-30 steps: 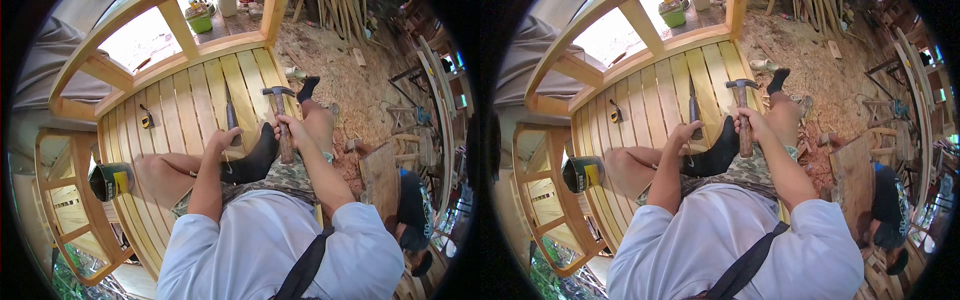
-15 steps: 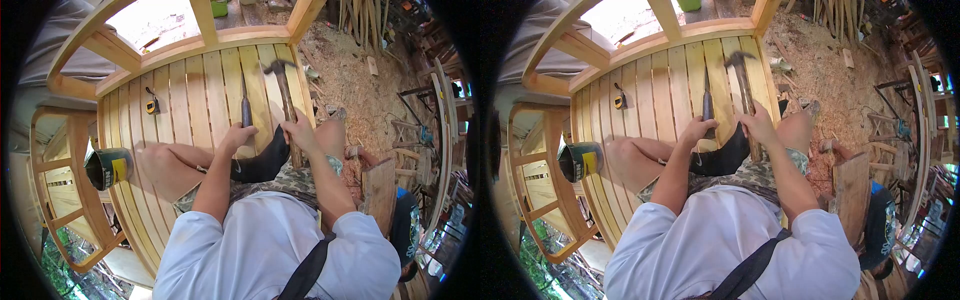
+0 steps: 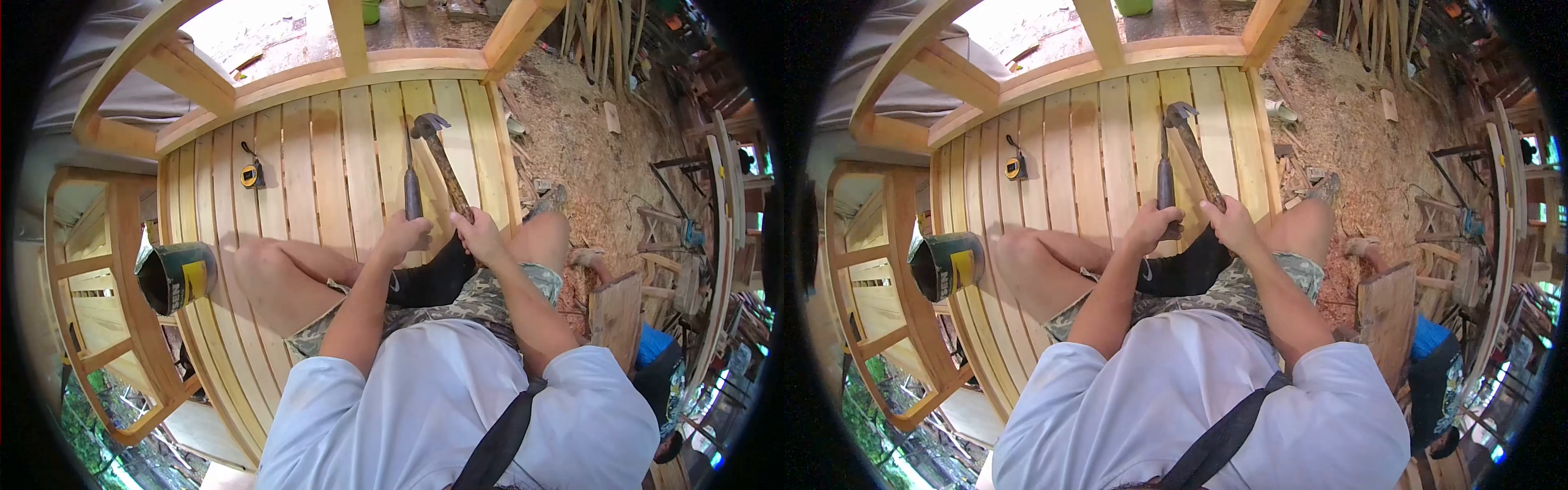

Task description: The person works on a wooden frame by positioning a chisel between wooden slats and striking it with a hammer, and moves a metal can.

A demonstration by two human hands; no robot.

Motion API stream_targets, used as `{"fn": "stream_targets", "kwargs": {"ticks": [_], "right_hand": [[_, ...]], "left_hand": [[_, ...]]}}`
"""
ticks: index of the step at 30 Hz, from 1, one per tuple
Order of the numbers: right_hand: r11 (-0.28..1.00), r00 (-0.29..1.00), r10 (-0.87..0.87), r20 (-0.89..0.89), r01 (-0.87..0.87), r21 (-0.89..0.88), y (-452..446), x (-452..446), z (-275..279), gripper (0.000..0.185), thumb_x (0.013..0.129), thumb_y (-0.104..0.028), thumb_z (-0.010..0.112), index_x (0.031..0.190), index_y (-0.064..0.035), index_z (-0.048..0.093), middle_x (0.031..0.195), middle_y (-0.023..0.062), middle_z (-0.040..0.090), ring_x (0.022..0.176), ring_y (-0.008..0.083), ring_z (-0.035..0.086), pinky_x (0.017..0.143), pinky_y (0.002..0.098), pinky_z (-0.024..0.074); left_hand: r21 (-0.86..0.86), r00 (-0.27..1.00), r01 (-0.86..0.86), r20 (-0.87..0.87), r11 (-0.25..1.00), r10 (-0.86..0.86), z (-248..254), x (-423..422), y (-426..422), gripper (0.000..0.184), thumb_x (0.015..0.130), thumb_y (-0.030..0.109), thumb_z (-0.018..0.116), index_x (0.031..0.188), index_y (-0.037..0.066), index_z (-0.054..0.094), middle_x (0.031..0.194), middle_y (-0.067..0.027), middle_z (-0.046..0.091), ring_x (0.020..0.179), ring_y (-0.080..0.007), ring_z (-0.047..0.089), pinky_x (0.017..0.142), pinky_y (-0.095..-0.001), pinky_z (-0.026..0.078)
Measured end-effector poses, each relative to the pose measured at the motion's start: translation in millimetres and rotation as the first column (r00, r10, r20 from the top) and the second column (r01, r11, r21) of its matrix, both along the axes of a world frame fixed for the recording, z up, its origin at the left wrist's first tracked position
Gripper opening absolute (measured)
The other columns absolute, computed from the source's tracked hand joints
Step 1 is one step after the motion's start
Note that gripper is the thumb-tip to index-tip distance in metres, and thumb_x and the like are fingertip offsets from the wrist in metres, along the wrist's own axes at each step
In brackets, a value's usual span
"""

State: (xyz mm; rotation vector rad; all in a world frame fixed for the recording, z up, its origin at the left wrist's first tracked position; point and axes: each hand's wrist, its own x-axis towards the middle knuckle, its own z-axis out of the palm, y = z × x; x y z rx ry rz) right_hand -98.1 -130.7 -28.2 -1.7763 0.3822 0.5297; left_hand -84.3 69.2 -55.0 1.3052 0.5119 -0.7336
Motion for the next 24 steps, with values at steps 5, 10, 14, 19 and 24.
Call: {"fn": "stream_targets", "kwargs": {"ticks": [5, 10, 14, 19, 24], "right_hand": [[1.000, 1.000, -0.022, 0.014, 0.022, 0.000, -3, -3, -1, 0.027, 0.095, -0.027, 0.064, 0.087, -0.0029, 0.055, 0.063, 0.0015, 0.051, 0.046, 0.0106, 0.049, 0.040, 0.0281, 0.0424], [0.995, 0.998, -0.057, 0.000, 0.057, -0.079, -10, -7, -5, 0.036, 0.089, -0.030, 0.066, 0.100, 0.0030, 0.061, 0.069, 0.0096, 0.060, 0.055, 0.0194, 0.059, 0.051, 0.0349, 0.0490], [0.975, 0.982, -0.002, 0.186, 0.043, -0.216, -13, -2, -19, 0.040, 0.089, -0.033, 0.065, 0.100, 0.0061, 0.060, 0.072, 0.0162, 0.063, 0.064, 0.0250, 0.063, 0.060, 0.0398, 0.0512], [0.984, 0.957, 0.061, 0.284, -0.011, -0.176, 5, 45, 11, 0.041, 0.093, -0.034, 0.063, 0.100, 0.0066, 0.061, 0.076, 0.0184, 0.064, 0.066, 0.0275, 0.062, 0.064, 0.0397, 0.0491], [0.997, 0.950, 0.077, 0.301, -0.073, -0.024, 26, 89, 9, 0.050, 0.097, -0.042, 0.058, 0.103, 0.0071, 0.060, 0.076, 0.0191, 0.065, 0.069, 0.0280, 0.063, 0.066, 0.0397, 0.0494]], "left_hand": [[0.003, 1.000, -0.012, -0.006, 1.000, 0.012, 7, -1, 0, 0.034, 0.081, 0.011, 0.072, 0.104, -0.004, 0.051, 0.085, -0.0133, 0.064, 0.069, -0.0225, 0.067, 0.060, -0.0369, 0.057], [-0.047, 1.000, -0.014, 0.013, 0.999, 0.015, 4, 0, 1, 0.031, 0.082, 0.011, 0.071, 0.103, -0.002, 0.051, 0.084, -0.0112, 0.062, 0.069, -0.0218, 0.066, 0.061, -0.0366, 0.056], [-0.036, 1.000, -0.022, -0.002, 0.999, 0.022, -2, 0, 2, 0.029, 0.082, 0.011, 0.070, 0.102, -0.001, 0.052, 0.083, -0.0100, 0.062, 0.068, -0.0214, 0.066, 0.061, -0.0359, 0.055], [-0.062, 0.999, -0.041, 0.018, 0.997, 0.042, -8, -1, 2, 0.029, 0.082, 0.014, 0.071, 0.099, -0.004, 0.056, 0.082, -0.0125, 0.065, 0.068, -0.0225, 0.068, 0.060, -0.0343, 0.057], [-0.066, 0.999, -0.034, -0.013, 0.997, 0.034, 9, -1, 3, 0.030, 0.083, 0.014, 0.071, 0.102, -0.001, 0.054, 0.084, -0.0108, 0.063, 0.069, -0.0214, 0.066, 0.061, -0.0356, 0.057]]}}
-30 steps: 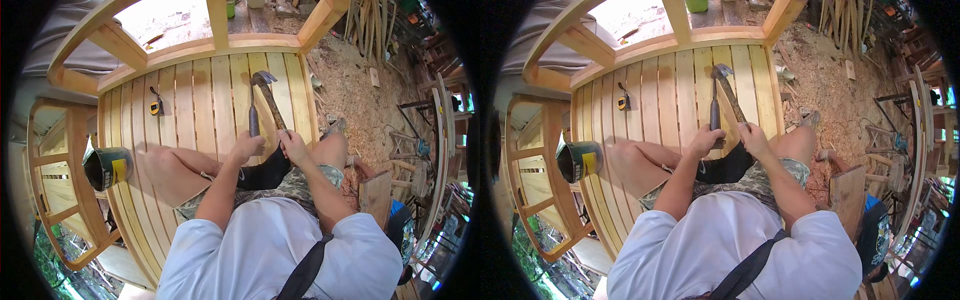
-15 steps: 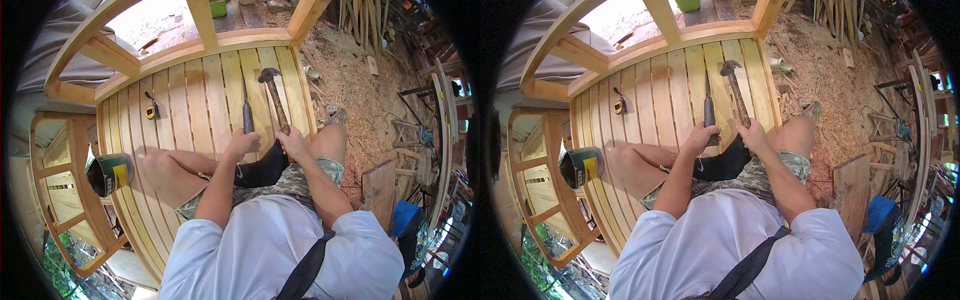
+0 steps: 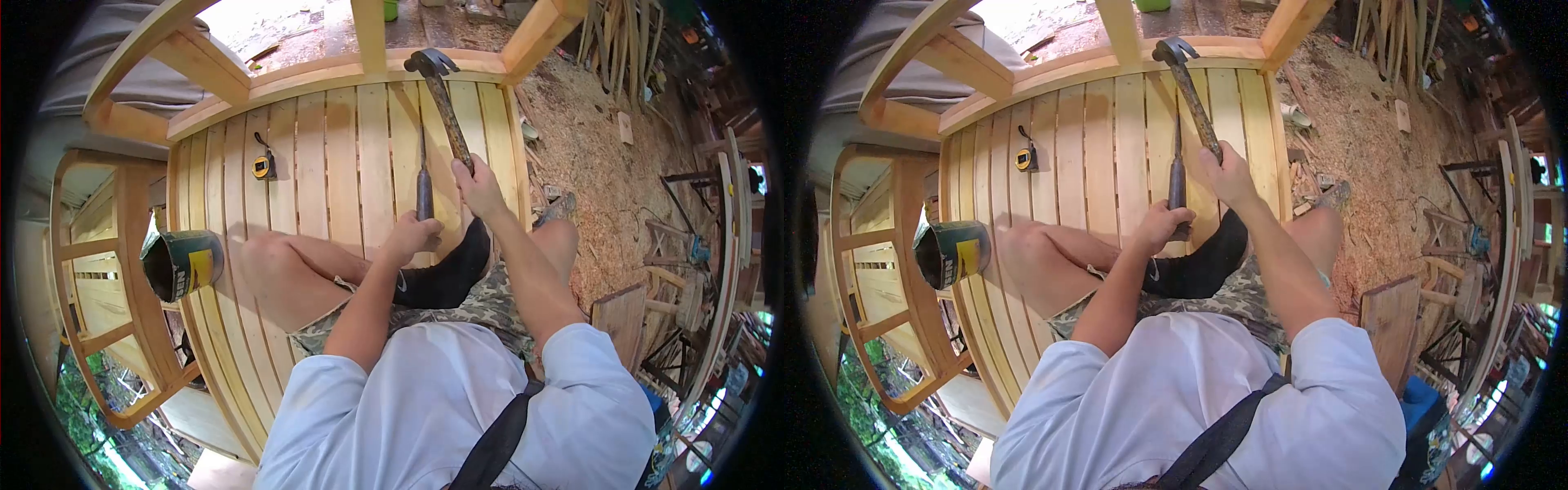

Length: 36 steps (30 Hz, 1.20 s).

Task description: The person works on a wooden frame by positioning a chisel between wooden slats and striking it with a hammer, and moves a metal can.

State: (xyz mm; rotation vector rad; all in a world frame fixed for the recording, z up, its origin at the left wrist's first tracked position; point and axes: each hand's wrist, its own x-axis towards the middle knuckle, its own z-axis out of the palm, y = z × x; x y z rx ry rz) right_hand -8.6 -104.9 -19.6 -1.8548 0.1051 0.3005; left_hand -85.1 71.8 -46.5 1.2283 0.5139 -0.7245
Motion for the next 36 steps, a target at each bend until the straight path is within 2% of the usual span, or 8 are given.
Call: {"fn": "stream_targets", "kwargs": {"ticks": [5, 12, 14, 19, 21, 31, 34, 36], "right_hand": [[0.935, 0.999, 0.026, -0.030, -0.035, -0.354, 4, 36, -17, 0.052, 0.096, -0.045, 0.057, 0.101, 0.0071, 0.062, 0.081, 0.0227, 0.067, 0.075, 0.0299, 0.066, 0.069, 0.0403, 0.0505], [0.955, 0.995, 0.083, 0.058, -0.063, -0.289, 15, 34, 26, 0.047, 0.098, -0.040, 0.058, 0.099, 0.0065, 0.059, 0.073, 0.0188, 0.063, 0.067, 0.0280, 0.061, 0.063, 0.0392, 0.0474], [0.996, 0.972, 0.043, 0.233, -0.024, -0.081, 21, 27, 43, 0.032, 0.101, -0.029, 0.056, 0.096, 0.0022, 0.055, 0.065, 0.0063, 0.054, 0.059, 0.0143, 0.051, 0.053, 0.0316, 0.0408], [0.986, 0.944, 0.077, 0.322, -0.024, -0.166, 5, 37, -16, 0.036, 0.098, -0.032, 0.060, 0.103, 0.0039, 0.056, 0.067, 0.0154, 0.059, 0.061, 0.0260, 0.058, 0.059, 0.0378, 0.0456], [0.899, 0.982, 0.148, 0.121, -0.083, -0.431, 3, 54, -28, 0.037, 0.097, -0.032, 0.060, 0.102, 0.0045, 0.056, 0.067, 0.0172, 0.059, 0.061, 0.0271, 0.060, 0.059, 0.0396, 0.0462], [0.973, 0.947, 0.051, 0.316, 0.023, -0.228, 9, 36, -36, 0.043, 0.099, -0.037, 0.055, 0.095, 0.0057, 0.060, 0.069, 0.0189, 0.062, 0.064, 0.0316, 0.064, 0.061, 0.0415, 0.0486], [0.910, 0.986, 0.077, 0.149, -0.008, -0.415, -4, 44, -42, 0.041, 0.098, -0.036, 0.058, 0.097, 0.0052, 0.059, 0.067, 0.0150, 0.060, 0.063, 0.0269, 0.062, 0.060, 0.0397, 0.0489], [0.995, 0.986, -0.050, -0.160, 0.036, -0.089, -17, 16, -30, 0.041, 0.098, -0.038, 0.058, 0.091, 0.0017, 0.057, 0.065, 0.0086, 0.056, 0.061, 0.0217, 0.062, 0.056, 0.0369, 0.0485]], "left_hand": [[0.033, 1.000, 0.023, 0.012, 0.999, -0.023, -6, -1, -1, 0.033, 0.082, 0.015, 0.071, 0.104, -0.002, 0.053, 0.084, -0.0111, 0.062, 0.070, -0.0221, 0.067, 0.063, -0.0356, 0.059], [-0.037, 0.997, 0.048, -0.063, 0.998, -0.050, -2, 1, 1, 0.031, 0.083, 0.015, 0.072, 0.103, -0.001, 0.054, 0.086, -0.0113, 0.063, 0.070, -0.0204, 0.066, 0.063, -0.0351, 0.059], [-0.023, 0.998, 0.024, -0.056, 0.999, -0.025, 6, 1, 1, 0.032, 0.083, 0.015, 0.072, 0.104, -0.002, 0.054, 0.086, -0.0111, 0.063, 0.069, -0.0203, 0.066, 0.063, -0.0349, 0.059], [-0.031, 0.997, 0.060, -0.044, 0.998, -0.061, -2, 2, 3, 0.035, 0.083, 0.015, 0.072, 0.106, -0.003, 0.053, 0.086, -0.0115, 0.063, 0.068, -0.0209, 0.066, 0.063, -0.0353, 0.059], [-0.040, 0.997, 0.072, -0.037, 0.997, -0.073, 1, 2, 2, 0.036, 0.083, 0.014, 0.072, 0.107, -0.004, 0.053, 0.086, -0.0116, 0.063, 0.067, -0.0210, 0.066, 0.063, -0.0355, 0.059], [0.008, 0.998, 0.053, -0.033, 0.999, -0.052, 0, 1, 0, 0.033, 0.082, 0.014, 0.072, 0.104, -0.002, 0.053, 0.084, -0.0109, 0.063, 0.070, -0.0208, 0.067, 0.063, -0.0355, 0.059], [-0.007, 0.997, 0.068, -0.021, 0.998, -0.068, -2, 2, -1, 0.033, 0.082, 0.013, 0.072, 0.104, -0.002, 0.053, 0.084, -0.0106, 0.063, 0.070, -0.0205, 0.066, 0.062, -0.0361, 0.059], [0.009, 0.999, 0.021, -0.031, 1.000, -0.020, 1, -1, -4, 0.031, 0.081, 0.011, 0.070, 0.104, -0.001, 0.053, 0.084, -0.0109, 0.063, 0.068, -0.0213, 0.066, 0.062, -0.0364, 0.058]]}}
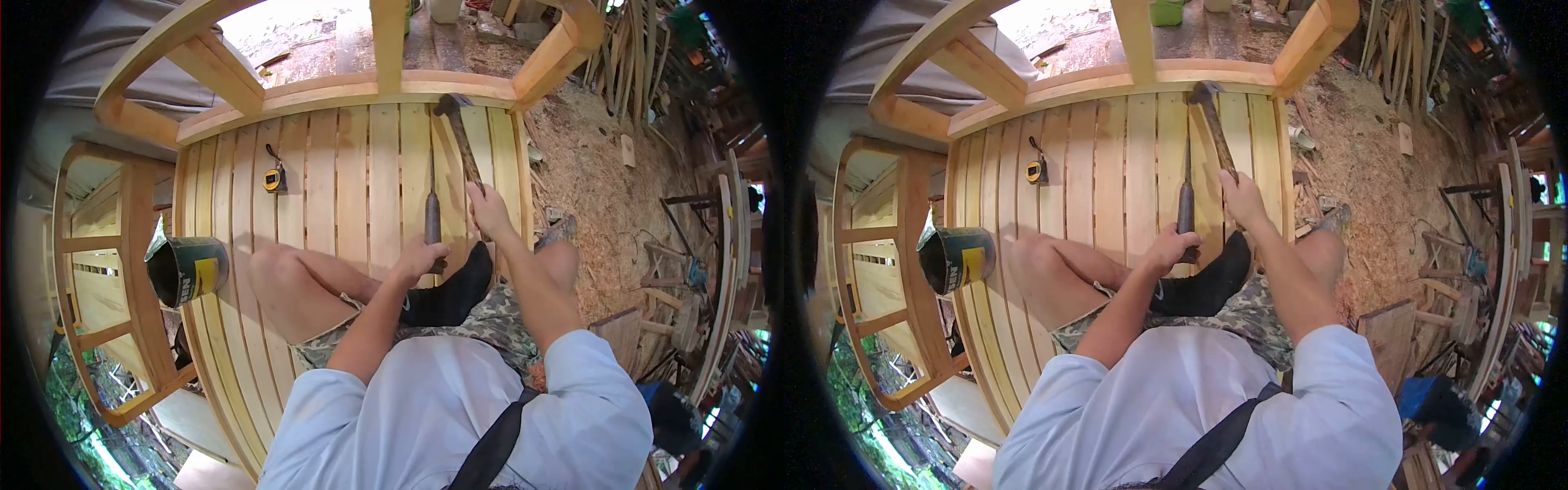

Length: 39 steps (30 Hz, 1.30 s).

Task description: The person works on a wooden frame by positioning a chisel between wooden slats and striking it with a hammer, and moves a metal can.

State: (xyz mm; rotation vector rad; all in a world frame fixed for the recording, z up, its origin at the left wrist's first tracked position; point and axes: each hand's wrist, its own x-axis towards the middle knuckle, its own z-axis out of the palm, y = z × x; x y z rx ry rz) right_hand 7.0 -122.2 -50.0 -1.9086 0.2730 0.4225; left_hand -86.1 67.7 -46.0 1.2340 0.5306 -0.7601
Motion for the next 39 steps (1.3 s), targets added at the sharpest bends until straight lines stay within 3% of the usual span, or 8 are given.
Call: {"fn": "stream_targets", "kwargs": {"ticks": [4, 7, 9, 13, 17, 31, 37, 39], "right_hand": [[0.990, 0.989, -0.142, -0.046, 0.142, -0.011, -27, -68, 42, 0.036, 0.096, -0.036, 0.061, 0.090, -0.0004, 0.058, 0.067, 0.0065, 0.057, 0.053, 0.0192, 0.058, 0.050, 0.0364, 0.0480], [0.956, 0.885, -0.023, 0.465, 0.156, -0.249, -55, -108, 48, 0.025, 0.094, -0.027, 0.062, 0.095, -0.0029, 0.056, 0.066, 0.0048, 0.054, 0.045, 0.0169, 0.052, 0.046, 0.0343, 0.0466], [0.832, 0.964, -0.151, -0.221, 0.244, 0.498, -66, -120, 79, 0.018, 0.090, -0.019, 0.064, 0.094, -0.0027, 0.055, 0.064, 0.0054, 0.055, 0.044, 0.0160, 0.052, 0.042, 0.0296, 0.0428], [0.735, 0.920, -0.118, -0.374, 0.334, 0.590, -86, -130, 88, 0.017, 0.084, -0.008, 0.063, 0.097, -0.0018, 0.054, 0.063, 0.0040, 0.052, 0.042, 0.0159, 0.051, 0.041, 0.0301, 0.0432], [0.866, 0.945, -0.095, -0.314, 0.234, 0.443, -87, -154, 76, 0.018, 0.084, -0.008, 0.064, 0.097, -0.0017, 0.054, 0.063, 0.0036, 0.052, 0.042, 0.0154, 0.051, 0.040, 0.0296, 0.0435], [0.954, 0.962, 0.221, -0.159, -0.179, 0.242, -50, -142, 55, 0.027, 0.088, -0.013, 0.069, 0.108, -0.0001, 0.057, 0.065, 0.0013, 0.052, 0.050, 0.0137, 0.056, 0.045, 0.0315, 0.0470], [0.826, 0.826, 0.422, -0.374, -0.179, 0.535, 7, -112, 31, 0.042, 0.088, -0.012, 0.068, 0.123, 0.0014, 0.049, 0.066, 0.0056, 0.055, 0.049, 0.0141, 0.055, 0.046, 0.0317, 0.0475], [0.770, 0.838, 0.518, -0.174, -0.368, 0.521, 45, -101, 42, 0.033, 0.090, -0.013, 0.065, 0.118, 0.0015, 0.054, 0.068, 0.0099, 0.058, 0.049, 0.0162, 0.056, 0.047, 0.0328, 0.0485]], "left_hand": [[-0.135, 0.991, -0.132, -0.024, 0.982, 0.130, 16, 7, -5, 0.025, 0.081, 0.009, 0.068, 0.100, -0.002, 0.055, 0.081, -0.0106, 0.062, 0.065, -0.0215, 0.064, 0.059, -0.0355, 0.057], [-0.297, 0.991, -0.129, -0.010, 0.946, 0.132, 40, 42, -2, 0.015, 0.080, 0.007, 0.066, 0.089, -0.001, 0.057, 0.075, -0.0097, 0.061, 0.061, -0.0211, 0.062, 0.057, -0.0344, 0.054], [-0.240, 0.977, -0.205, -0.112, 0.949, 0.183, 63, 59, -5, 0.010, 0.080, 0.007, 0.064, 0.080, 0.001, 0.057, 0.069, -0.0089, 0.059, 0.058, -0.0207, 0.060, 0.055, -0.0340, 0.052], [-0.143, 0.992, -0.124, 0.008, 0.982, 0.126, 96, 40, 1, 0.009, 0.080, 0.006, 0.062, 0.084, 0.000, 0.055, 0.072, -0.0096, 0.059, 0.061, -0.0205, 0.060, 0.054, -0.0336, 0.051], [-0.079, 0.988, -0.150, 0.034, 0.986, 0.153, 147, 20, 12, 0.012, 0.082, 0.007, 0.062, 0.088, 0.001, 0.053, 0.076, -0.0103, 0.060, 0.063, -0.0194, 0.061, 0.053, -0.0333, 0.051], [-0.461, 0.971, -0.238, -0.113, 0.855, 0.209, 96, 140, 25, 0.014, 0.084, 0.007, 0.060, 0.094, 0.003, 0.051, 0.079, -0.0108, 0.053, 0.070, -0.0214, 0.058, 0.059, -0.0317, 0.056], [-0.352, 0.958, -0.286, -0.127, 0.891, 0.257, 86, 138, -15, 0.015, 0.084, 0.005, 0.059, 0.094, 0.009, 0.048, 0.079, -0.0069, 0.052, 0.064, -0.0190, 0.056, 0.052, -0.0287, 0.049], [-0.262, 0.947, -0.315, -0.146, 0.912, 0.285, 95, 140, -33, 0.016, 0.083, 0.004, 0.058, 0.093, 0.010, 0.046, 0.078, -0.0061, 0.050, 0.064, -0.0184, 0.055, 0.049, -0.0283, 0.048]]}}
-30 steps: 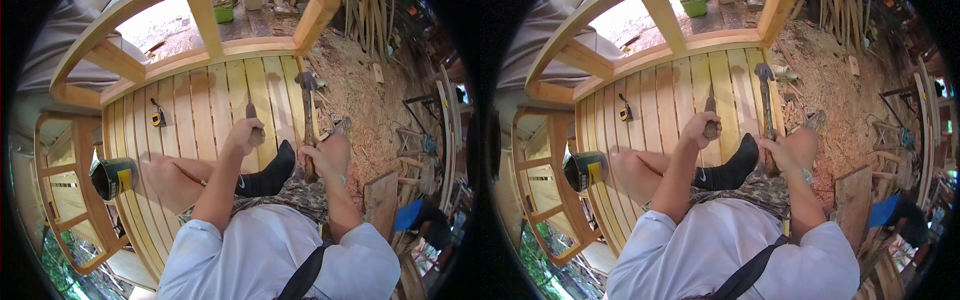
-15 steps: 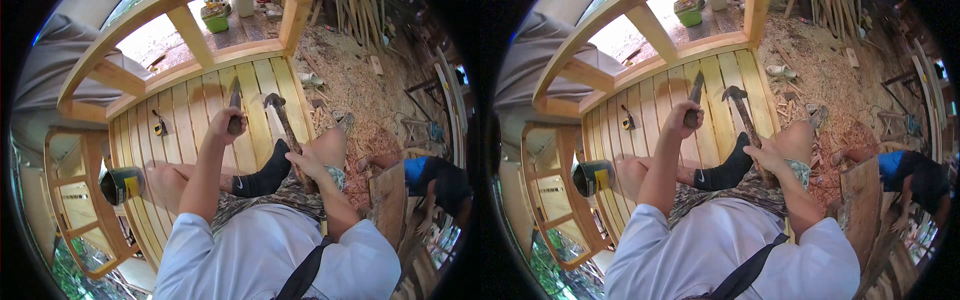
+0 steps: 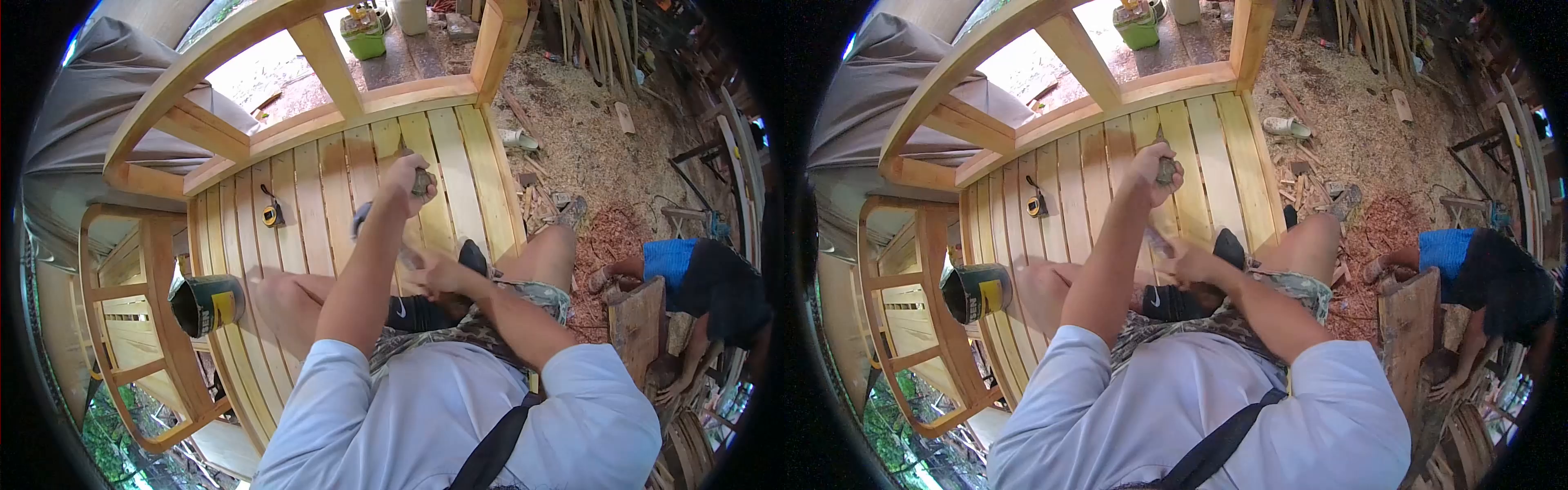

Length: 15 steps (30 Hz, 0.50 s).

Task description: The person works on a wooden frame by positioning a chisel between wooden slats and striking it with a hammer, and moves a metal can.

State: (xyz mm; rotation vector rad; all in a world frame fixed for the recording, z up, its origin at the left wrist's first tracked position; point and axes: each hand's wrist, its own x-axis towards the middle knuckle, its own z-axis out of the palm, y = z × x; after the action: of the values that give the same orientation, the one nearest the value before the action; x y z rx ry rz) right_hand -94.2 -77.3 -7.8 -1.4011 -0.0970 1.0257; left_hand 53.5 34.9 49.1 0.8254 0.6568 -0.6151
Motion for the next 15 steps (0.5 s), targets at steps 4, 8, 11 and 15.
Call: {"fn": "stream_targets", "kwargs": {"ticks": [4, 8, 11, 15], "right_hand": [[0.958, 0.535, -0.206, 0.819, -0.059, 0.280, 85, 7, -66, 0.048, 0.088, -0.018, 0.067, 0.132, -0.0050, 0.055, 0.072, 0.0116, 0.064, 0.050, 0.0183, 0.059, 0.048, 0.0322, 0.0500], [0.984, 0.850, 0.178, 0.496, -0.152, -0.092, 66, 42, 5, 0.034, 0.090, -0.016, 0.063, 0.118, 0.0007, 0.058, 0.083, 0.0130, 0.066, 0.073, 0.0226, 0.064, 0.066, 0.0365, 0.0532], [0.994, 0.991, -0.103, -0.088, 0.100, -0.031, 47, 68, -34, 0.035, 0.091, -0.017, 0.065, 0.120, 0.0011, 0.057, 0.099, 0.0124, 0.067, 0.094, 0.0221, 0.064, 0.083, 0.0372, 0.0520], [0.931, 0.897, -0.365, 0.251, 0.344, 0.124, 74, 44, -62, 0.048, 0.089, -0.023, 0.071, 0.127, 0.0000, 0.052, 0.109, 0.0113, 0.065, 0.099, 0.0212, 0.064, 0.085, 0.0365, 0.0524]], "left_hand": [[0.079, 1.000, 0.000, 0.004, 0.997, 0.000, 5, 0, -9, 0.018, 0.083, 0.004, 0.056, 0.091, 0.012, 0.043, 0.077, -0.0049, 0.048, 0.062, -0.0168, 0.054, 0.046, -0.0280, 0.044], [0.096, 0.999, 0.038, -0.027, 0.995, -0.036, 11, 4, -7, 0.017, 0.082, 0.004, 0.056, 0.091, 0.011, 0.043, 0.073, -0.0046, 0.048, 0.058, -0.0168, 0.054, 0.045, -0.0278, 0.041], [0.124, 0.999, 0.049, -0.028, 0.991, -0.045, 6, 7, -6, 0.016, 0.082, 0.005, 0.055, 0.090, 0.010, 0.043, 0.070, -0.0050, 0.048, 0.057, -0.0177, 0.054, 0.044, -0.0281, 0.040], [0.140, 0.999, 0.044, -0.037, 0.989, -0.039, 4, -4, -12, 0.015, 0.082, 0.005, 0.056, 0.089, 0.010, 0.044, 0.072, -0.0059, 0.050, 0.057, -0.0185, 0.055, 0.045, -0.0287, 0.040]]}}
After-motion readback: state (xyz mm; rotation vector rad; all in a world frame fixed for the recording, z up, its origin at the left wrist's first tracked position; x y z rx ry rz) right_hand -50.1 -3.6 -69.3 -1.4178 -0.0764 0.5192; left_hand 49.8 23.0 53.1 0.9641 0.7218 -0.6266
